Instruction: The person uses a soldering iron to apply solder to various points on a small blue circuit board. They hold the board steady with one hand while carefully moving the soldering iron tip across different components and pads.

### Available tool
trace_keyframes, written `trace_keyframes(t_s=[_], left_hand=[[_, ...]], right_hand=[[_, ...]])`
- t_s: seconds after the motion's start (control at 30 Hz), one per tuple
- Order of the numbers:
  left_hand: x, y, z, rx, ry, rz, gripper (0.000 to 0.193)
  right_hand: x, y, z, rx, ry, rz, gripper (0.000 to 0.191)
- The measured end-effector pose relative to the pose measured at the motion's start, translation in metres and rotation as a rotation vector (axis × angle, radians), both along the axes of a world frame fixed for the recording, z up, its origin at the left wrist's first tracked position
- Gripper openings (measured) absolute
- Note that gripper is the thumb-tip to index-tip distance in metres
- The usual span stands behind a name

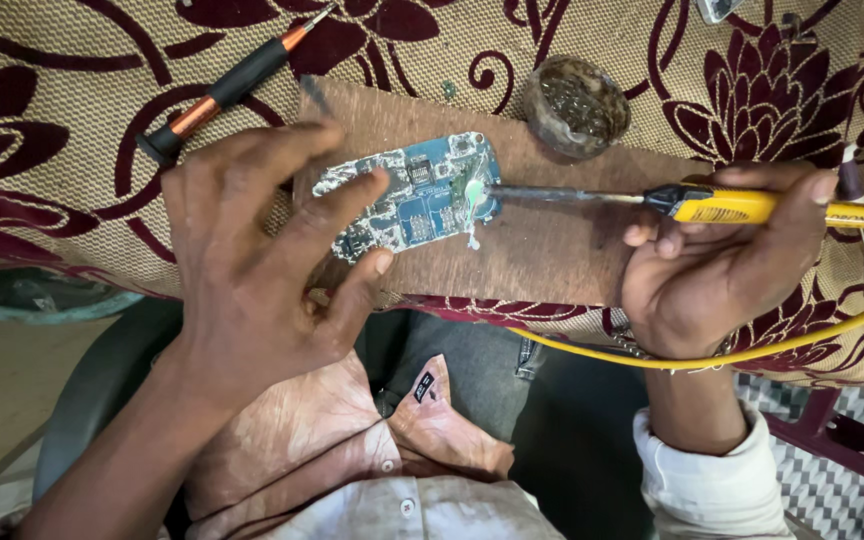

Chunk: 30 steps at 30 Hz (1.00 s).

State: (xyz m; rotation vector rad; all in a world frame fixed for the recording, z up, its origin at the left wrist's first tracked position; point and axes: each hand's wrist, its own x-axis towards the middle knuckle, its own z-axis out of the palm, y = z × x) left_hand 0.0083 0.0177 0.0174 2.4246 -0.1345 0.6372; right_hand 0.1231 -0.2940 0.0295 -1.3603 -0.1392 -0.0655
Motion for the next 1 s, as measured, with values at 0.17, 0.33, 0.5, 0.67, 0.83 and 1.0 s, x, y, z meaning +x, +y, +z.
trace_keyframes(t_s=[0.17,0.33,0.5,0.67,0.83,1.0], left_hand=[[-0.002,0.002,-0.001,0.05,-0.003,0.028,0.054],[-0.001,0.002,0.006,0.039,0.05,0.041,0.055],[-0.001,0.0,0.013,0.022,0.076,0.047,0.053],[-0.003,-0.001,0.015,0.023,0.09,0.063,0.05],[-0.004,-0.001,0.018,0.005,0.099,0.061,0.047],[0.001,-0.001,0.019,0.016,0.061,0.047,0.047]], right_hand=[[-0.001,0.0,0.0,0.031,0.018,0.004,0.05],[0.0,0.001,-0.001,0.043,-0.008,0.032,0.05],[0.0,0.004,0.0,0.035,-0.02,0.027,0.049],[0.0,0.005,0.001,0.026,-0.031,0.023,0.05],[-0.001,0.004,0.0,0.032,-0.02,0.051,0.051],[0.004,0.004,-0.002,-0.058,-0.099,0.094,0.054]])
